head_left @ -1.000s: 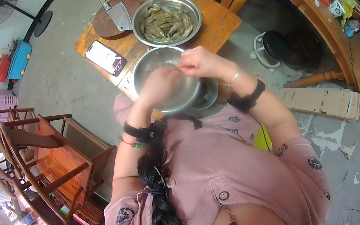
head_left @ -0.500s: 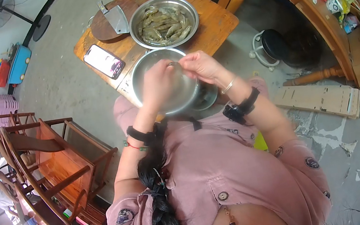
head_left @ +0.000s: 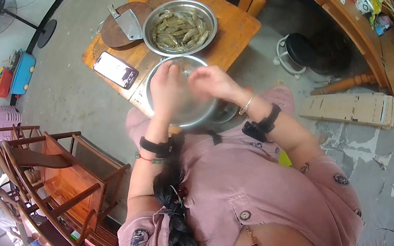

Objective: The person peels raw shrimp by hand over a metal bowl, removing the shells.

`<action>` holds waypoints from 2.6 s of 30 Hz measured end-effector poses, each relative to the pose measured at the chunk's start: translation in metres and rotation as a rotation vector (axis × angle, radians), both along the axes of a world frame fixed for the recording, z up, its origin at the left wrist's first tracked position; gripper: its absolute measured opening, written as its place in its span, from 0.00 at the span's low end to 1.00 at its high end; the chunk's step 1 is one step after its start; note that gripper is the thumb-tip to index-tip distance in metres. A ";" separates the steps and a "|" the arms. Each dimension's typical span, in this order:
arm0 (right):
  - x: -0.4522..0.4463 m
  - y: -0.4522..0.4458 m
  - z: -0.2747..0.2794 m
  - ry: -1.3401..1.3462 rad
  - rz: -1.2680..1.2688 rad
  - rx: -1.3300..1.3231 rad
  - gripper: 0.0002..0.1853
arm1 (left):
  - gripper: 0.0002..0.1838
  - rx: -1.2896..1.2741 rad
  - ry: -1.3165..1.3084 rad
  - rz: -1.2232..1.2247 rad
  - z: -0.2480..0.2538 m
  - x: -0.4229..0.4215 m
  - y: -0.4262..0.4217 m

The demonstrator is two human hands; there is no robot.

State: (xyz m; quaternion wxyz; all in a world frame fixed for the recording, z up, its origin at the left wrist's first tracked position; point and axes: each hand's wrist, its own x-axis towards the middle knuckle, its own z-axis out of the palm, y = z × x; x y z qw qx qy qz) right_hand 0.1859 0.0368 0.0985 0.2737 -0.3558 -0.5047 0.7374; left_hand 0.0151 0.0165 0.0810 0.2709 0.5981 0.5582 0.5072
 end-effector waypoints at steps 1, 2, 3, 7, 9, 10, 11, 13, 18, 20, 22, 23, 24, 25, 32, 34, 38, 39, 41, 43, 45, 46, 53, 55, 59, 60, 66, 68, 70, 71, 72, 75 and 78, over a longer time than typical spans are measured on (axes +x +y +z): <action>-0.001 0.003 0.000 -0.026 -0.056 0.145 0.08 | 0.09 -0.112 -0.230 -0.037 0.003 0.000 -0.001; 0.000 0.007 0.001 -0.052 -0.112 0.290 0.09 | 0.10 -0.226 -0.460 -0.074 0.005 0.001 -0.002; 0.000 0.014 -0.002 -0.101 -0.136 0.286 0.10 | 0.10 -0.227 -0.459 -0.078 0.006 0.001 -0.003; 0.008 0.030 -0.001 -0.082 -0.127 0.349 0.08 | 0.11 -0.342 -0.669 -0.130 0.010 0.003 -0.008; 0.001 0.031 0.001 -0.086 -0.177 0.527 0.08 | 0.10 -0.365 -0.707 -0.141 0.012 0.005 -0.009; -0.002 0.031 0.004 -0.089 -0.228 0.708 0.09 | 0.10 -0.383 -0.704 -0.142 0.014 0.006 -0.010; 0.000 0.031 0.009 -0.089 -0.228 0.708 0.09 | 0.10 -0.401 -0.701 -0.143 0.015 0.008 -0.010; 0.004 0.029 0.024 -0.340 -0.125 1.011 0.13 | 0.11 -0.398 -0.677 -0.147 0.014 0.009 -0.010; 0.005 0.031 0.022 -0.345 -0.117 1.126 0.13 | 0.11 -0.344 -0.445 -0.141 0.003 0.010 -0.007; 0.005 0.031 0.018 -0.354 -0.126 1.227 0.13 | 0.11 -0.298 -0.289 -0.136 0.001 0.010 -0.007; 0.004 0.030 0.018 -0.376 -0.139 1.303 0.14 | 0.13 -0.367 -0.226 -0.092 0.008 0.011 -0.007; 0.005 0.031 0.017 -0.376 -0.140 1.303 0.14 | 0.14 -0.434 -0.164 -0.048 0.011 0.012 -0.007; 0.005 0.032 0.016 -0.374 -0.129 1.298 0.14 | 0.14 -0.434 -0.163 -0.049 0.014 0.013 -0.007; 0.005 0.033 0.015 -0.371 -0.118 1.293 0.14 | 0.14 -0.420 -0.087 -0.040 0.016 0.015 -0.007; 0.009 0.033 0.016 -0.351 -0.085 1.230 0.10 | 0.12 -0.344 -0.155 -0.121 0.013 0.016 -0.007; 0.008 0.030 0.015 -0.284 -0.124 0.926 0.12 | 0.12 -0.307 -0.186 -0.161 0.006 0.012 -0.005; 0.006 0.024 0.020 -0.224 -0.141 0.754 0.11 | 0.11 -0.394 -0.481 -0.165 0.014 0.012 -0.005; 0.006 0.023 0.022 -0.239 -0.123 0.770 0.11 | 0.11 -0.395 -0.481 -0.165 0.014 0.012 -0.005; 0.007 0.022 0.022 -0.255 -0.105 0.783 0.11 | 0.11 -0.434 -0.576 -0.133 0.013 0.013 -0.005; 0.007 0.024 0.018 -0.282 -0.118 0.779 0.12 | 0.11 -0.424 -0.552 -0.133 0.013 0.014 -0.006; 0.008 0.026 0.014 -0.242 -0.137 0.794 0.11 | 0.11 -0.411 -0.528 -0.132 0.008 0.014 -0.006; 0.008 0.027 0.013 -0.200 -0.152 0.810 0.10 | 0.11 -0.280 -0.354 -0.177 0.003 0.014 -0.006; 0.017 0.036 0.004 -0.051 -0.125 0.426 0.08 | 0.11 -0.425 -0.494 -0.248 0.013 0.015 -0.007; 0.018 0.040 0.000 0.087 -0.084 0.222 0.09 | 0.11 -0.408 -0.525 -0.265 0.014 0.016 -0.007; 0.011 0.026 0.000 0.143 -0.135 0.053 0.11 | 0.12 -0.150 -0.196 -0.222 -0.005 0.017 -0.001; 0.008 0.023 -0.001 0.229 -0.121 0.005 0.11 | 0.12 -0.150 -0.196 -0.221 -0.007 0.017 -0.001; -0.002 0.015 0.004 0.208 -0.180 0.078 0.12 | 0.14 -0.166 0.042 -0.177 -0.011 0.020 -0.003; -0.003 0.016 0.003 0.185 -0.204 0.074 0.13 | 0.15 -0.185 -0.052 -0.172 -0.017 0.023 -0.003; -0.003 0.016 -0.001 0.205 -0.232 0.079 0.13 | 0.15 -0.215 -0.154 -0.184 -0.013 0.026 -0.004; -0.002 0.016 -0.004 0.205 -0.232 0.078 0.13 | 0.15 -0.245 -0.256 -0.194 -0.011 0.027 -0.005; -0.002 0.017 -0.005 0.206 -0.252 0.073 0.13 | 0.15 -0.245 -0.256 -0.193 -0.013 0.027 -0.005; 0.001 0.018 -0.005 0.231 -0.256 0.077 0.13 | 0.15 -0.277 -0.353 -0.240 -0.012 0.028 -0.006; 0.002 0.019 -0.001 0.250 -0.255 0.090 0.12 | 0.15 -0.330 -0.444 -0.250 -0.003 0.031 -0.007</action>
